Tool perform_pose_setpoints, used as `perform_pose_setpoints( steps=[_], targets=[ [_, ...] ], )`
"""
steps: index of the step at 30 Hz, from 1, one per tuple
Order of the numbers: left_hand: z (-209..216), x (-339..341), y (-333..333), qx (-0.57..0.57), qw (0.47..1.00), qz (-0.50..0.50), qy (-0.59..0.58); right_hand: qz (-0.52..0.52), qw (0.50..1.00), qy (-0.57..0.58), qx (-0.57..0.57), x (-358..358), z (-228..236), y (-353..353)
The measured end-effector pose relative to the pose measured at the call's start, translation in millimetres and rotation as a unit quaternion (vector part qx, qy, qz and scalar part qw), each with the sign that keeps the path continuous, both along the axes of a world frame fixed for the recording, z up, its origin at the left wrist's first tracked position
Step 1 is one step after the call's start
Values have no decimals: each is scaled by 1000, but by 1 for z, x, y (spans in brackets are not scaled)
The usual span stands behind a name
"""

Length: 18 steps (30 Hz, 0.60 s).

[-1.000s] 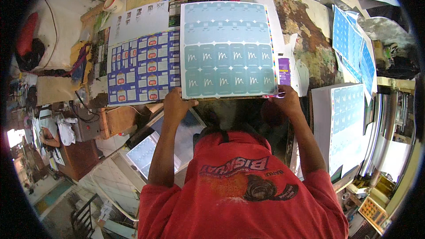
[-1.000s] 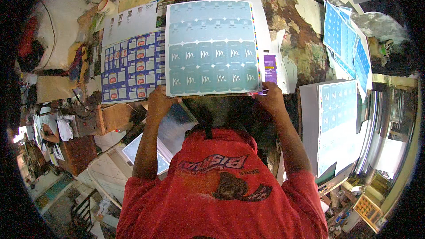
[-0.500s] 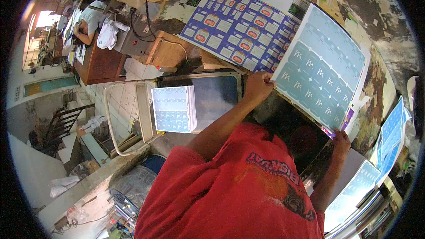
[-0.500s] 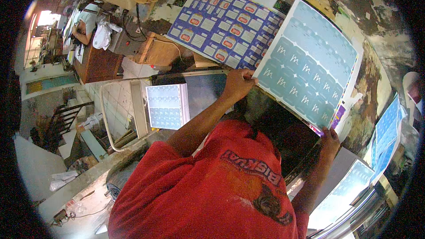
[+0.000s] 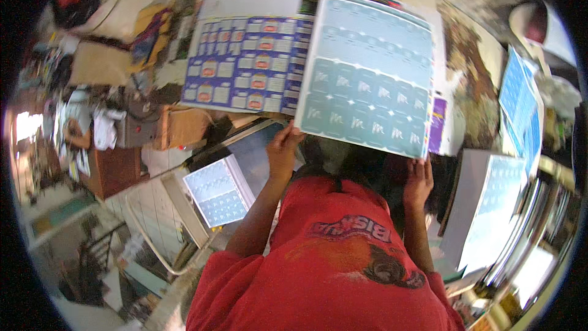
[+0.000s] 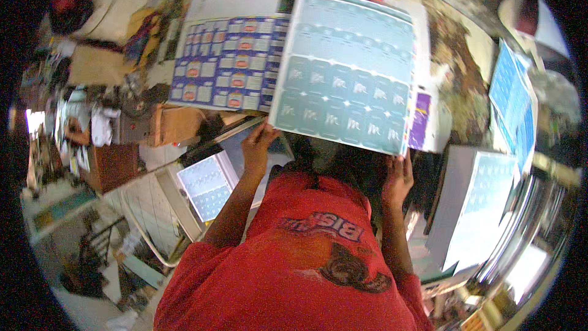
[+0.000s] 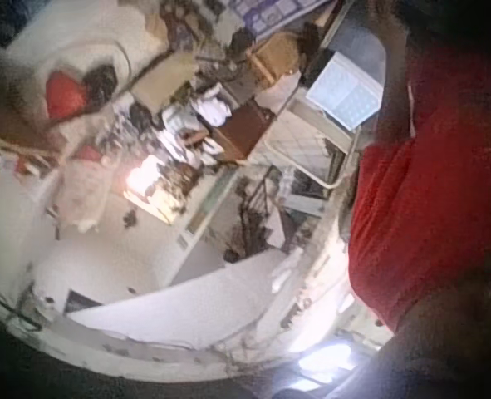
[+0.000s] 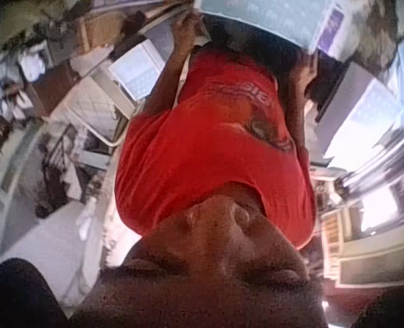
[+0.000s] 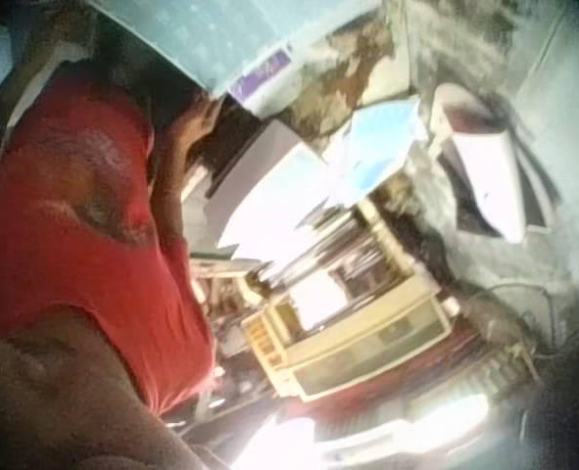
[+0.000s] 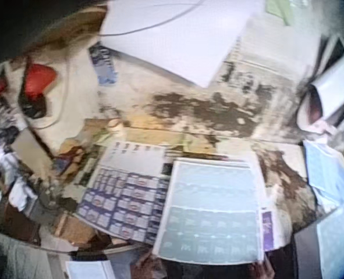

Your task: The person picks up a stack of paper and then individually picks up printed blue sheets, placing them onto the stack and aligning the edges by hand.

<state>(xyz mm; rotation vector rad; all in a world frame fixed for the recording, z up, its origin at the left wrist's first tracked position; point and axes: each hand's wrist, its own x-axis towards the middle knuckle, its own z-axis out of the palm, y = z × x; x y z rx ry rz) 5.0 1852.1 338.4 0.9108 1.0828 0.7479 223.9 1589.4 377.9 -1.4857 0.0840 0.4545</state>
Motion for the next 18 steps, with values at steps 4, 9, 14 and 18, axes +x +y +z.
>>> perform_pose_setpoints(
  steps=[4,9,14,18],
  targets=[
    [-15,1,-5,-11,999,26,33,-30,998,-46,-34,6,-27,-8],
    [0,12,2,192,952,-50,234,-82,997,0,5,8,-27,-3],
    [15,54,-35,699,609,-238,292,-106,994,9,-9,11,-9,3],
    [15,71,-21,757,534,-304,223,-90,994,36,-45,15,7,4]
  ],
)
